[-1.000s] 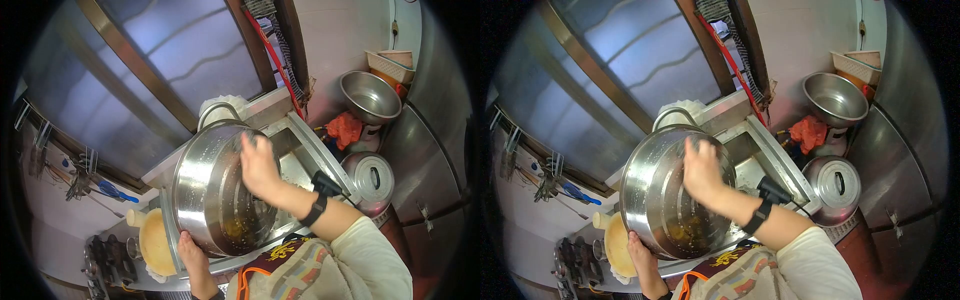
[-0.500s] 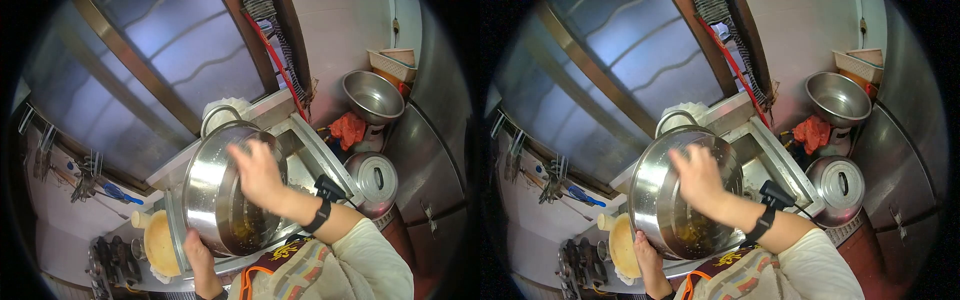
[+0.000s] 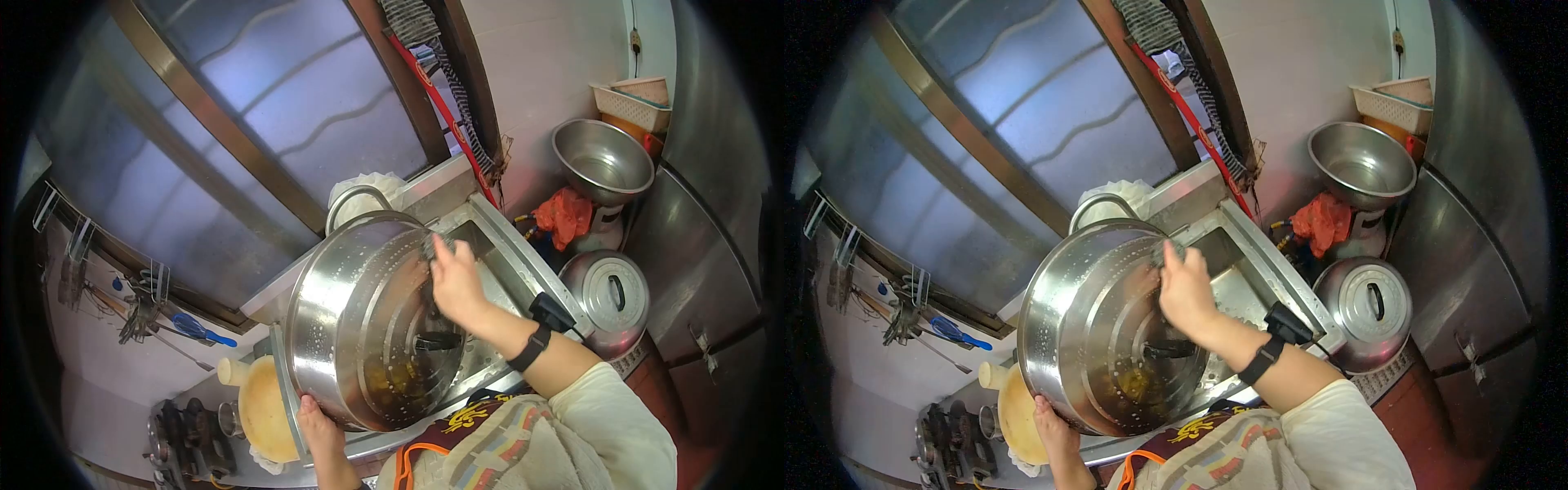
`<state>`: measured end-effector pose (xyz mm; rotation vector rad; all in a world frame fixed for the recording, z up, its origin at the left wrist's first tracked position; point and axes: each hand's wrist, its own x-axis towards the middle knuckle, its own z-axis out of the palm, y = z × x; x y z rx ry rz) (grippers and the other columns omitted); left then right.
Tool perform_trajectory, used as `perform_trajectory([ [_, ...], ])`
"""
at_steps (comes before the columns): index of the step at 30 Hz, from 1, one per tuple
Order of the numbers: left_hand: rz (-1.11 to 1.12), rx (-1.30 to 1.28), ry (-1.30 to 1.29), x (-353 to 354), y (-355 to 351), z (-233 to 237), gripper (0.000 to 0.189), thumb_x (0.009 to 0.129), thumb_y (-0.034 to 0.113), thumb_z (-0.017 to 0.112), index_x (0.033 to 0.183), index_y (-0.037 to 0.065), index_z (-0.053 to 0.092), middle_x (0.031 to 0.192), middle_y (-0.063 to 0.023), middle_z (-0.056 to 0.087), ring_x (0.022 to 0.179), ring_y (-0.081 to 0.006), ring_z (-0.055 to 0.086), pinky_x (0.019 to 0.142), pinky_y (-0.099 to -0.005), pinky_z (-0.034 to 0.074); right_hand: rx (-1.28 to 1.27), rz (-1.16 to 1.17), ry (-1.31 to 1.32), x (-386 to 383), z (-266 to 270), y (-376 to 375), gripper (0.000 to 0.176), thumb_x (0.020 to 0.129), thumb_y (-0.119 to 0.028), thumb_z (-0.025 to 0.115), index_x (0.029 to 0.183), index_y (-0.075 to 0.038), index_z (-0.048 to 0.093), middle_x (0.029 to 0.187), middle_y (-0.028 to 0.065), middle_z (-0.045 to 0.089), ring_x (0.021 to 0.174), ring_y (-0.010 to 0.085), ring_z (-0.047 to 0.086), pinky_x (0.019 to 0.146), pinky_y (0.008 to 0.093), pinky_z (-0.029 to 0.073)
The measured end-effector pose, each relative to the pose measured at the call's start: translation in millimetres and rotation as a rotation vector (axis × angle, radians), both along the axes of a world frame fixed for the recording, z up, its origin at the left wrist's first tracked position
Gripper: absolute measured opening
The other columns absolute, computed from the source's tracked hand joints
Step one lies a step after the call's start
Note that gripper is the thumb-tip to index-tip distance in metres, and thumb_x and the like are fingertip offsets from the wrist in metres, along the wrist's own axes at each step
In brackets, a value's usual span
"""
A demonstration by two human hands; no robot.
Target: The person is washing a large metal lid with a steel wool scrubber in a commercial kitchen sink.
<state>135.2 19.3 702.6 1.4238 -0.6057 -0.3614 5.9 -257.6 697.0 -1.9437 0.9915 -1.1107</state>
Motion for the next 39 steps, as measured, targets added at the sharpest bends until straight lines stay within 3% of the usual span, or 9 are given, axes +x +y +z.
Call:
perform_trajectory([
  [7,0.031,-0.087,0.066,-4,-15,4,0.041,0.098,0.031,0.038,0.115,-0.005,0.046,0.107,-0.0126,0.056,0.095,-0.0208,0.055,0.087,-0.0336,0.044,-0.615,0.316,-0.014,-6,55,75,0.053,0.075,-0.005,0.051,0.127,0.0,0.045,0.118,0.0278,0.044,0.108,0.0411,0.045,0.09,0.0459,0.037],
  [10,0.032,-0.078,0.045,-1,-10,-3,0.04,0.098,0.031,0.038,0.115,-0.005,0.046,0.107,-0.0123,0.056,0.094,-0.0195,0.055,0.087,-0.0328,0.044,-0.636,0.239,-0.105,7,48,45,0.049,0.078,-0.005,0.051,0.127,-0.002,0.046,0.121,0.0289,0.043,0.11,0.0429,0.045,0.092,0.0471,0.038],
  [15,-0.008,0.0,-0.014,-1,-9,-2,0.04,0.098,0.031,0.038,0.11,-0.005,0.049,0.105,-0.0107,0.057,0.094,-0.0179,0.054,0.085,-0.0311,0.044,-0.043,0.048,-0.132,4,52,-9,0.04,0.082,-0.003,0.049,0.122,-0.005,0.052,0.124,0.0273,0.043,0.11,0.0416,0.047,0.095,0.0404,0.04],
  [18,-0.007,0.191,-0.11,-6,-13,4,0.04,0.098,0.03,0.037,0.114,-0.005,0.049,0.11,-0.011,0.056,0.098,-0.018,0.054,0.086,-0.0309,0.044,-0.417,0.188,-0.073,-3,77,38,0.038,0.077,-0.007,0.053,0.115,-0.008,0.059,0.118,0.0201,0.051,0.106,0.0352,0.053,0.094,0.0442,0.04],
  [21,0.046,0.13,-0.153,-16,-33,2,0.045,0.097,0.035,0.039,0.083,-0.004,0.056,0.079,-0.0037,0.057,0.073,-0.0111,0.049,0.066,-0.025,0.041,-0.721,0.415,0.063,-8,78,93,0.032,0.072,-0.015,0.058,0.103,-0.01,0.065,0.111,0.0153,0.056,0.107,0.0295,0.053,0.093,0.0493,0.038],
  [25,0.081,0.199,-0.202,-20,-37,3,0.046,0.096,0.037,0.042,0.073,-0.001,0.052,0.071,0.0009,0.052,0.068,-0.008,0.042,0.059,-0.0252,0.037,-0.697,0.305,0.042,-4,82,63,0.028,0.072,-0.016,0.056,0.097,-0.01,0.067,0.102,0.0138,0.059,0.103,0.0299,0.055,0.088,0.0477,0.043],
  [29,0.078,0.243,-0.216,-24,-39,5,0.047,0.096,0.036,0.043,0.071,-0.003,0.052,0.07,0.0011,0.052,0.068,-0.0082,0.042,0.059,-0.0253,0.037,-0.211,0.148,0.102,2,88,1,0.028,0.075,-0.014,0.052,0.098,-0.008,0.067,0.094,0.0154,0.058,0.083,0.034,0.059,0.076,0.0436,0.048],
  [34,0.078,0.242,-0.228,-28,-50,4,0.046,0.096,0.034,0.044,0.071,-0.003,0.052,0.067,0.0011,0.051,0.067,-0.009,0.042,0.058,-0.0259,0.037,-0.674,0.347,0.402,2,94,53,0.028,0.071,-0.017,0.056,0.096,-0.007,0.064,0.09,0.0084,0.057,0.093,0.0252,0.055,0.075,0.0425,0.041],
  [39,0.051,0.279,-0.231,-24,-51,-4,0.046,0.097,0.035,0.042,0.071,-0.002,0.051,0.069,0.0014,0.05,0.068,-0.0086,0.041,0.059,-0.0254,0.037,-0.81,0.282,0.279,15,79,63,0.027,0.072,-0.02,0.057,0.096,-0.007,0.064,0.091,0.008,0.057,0.102,0.0233,0.052,0.078,0.0455,0.042],
])
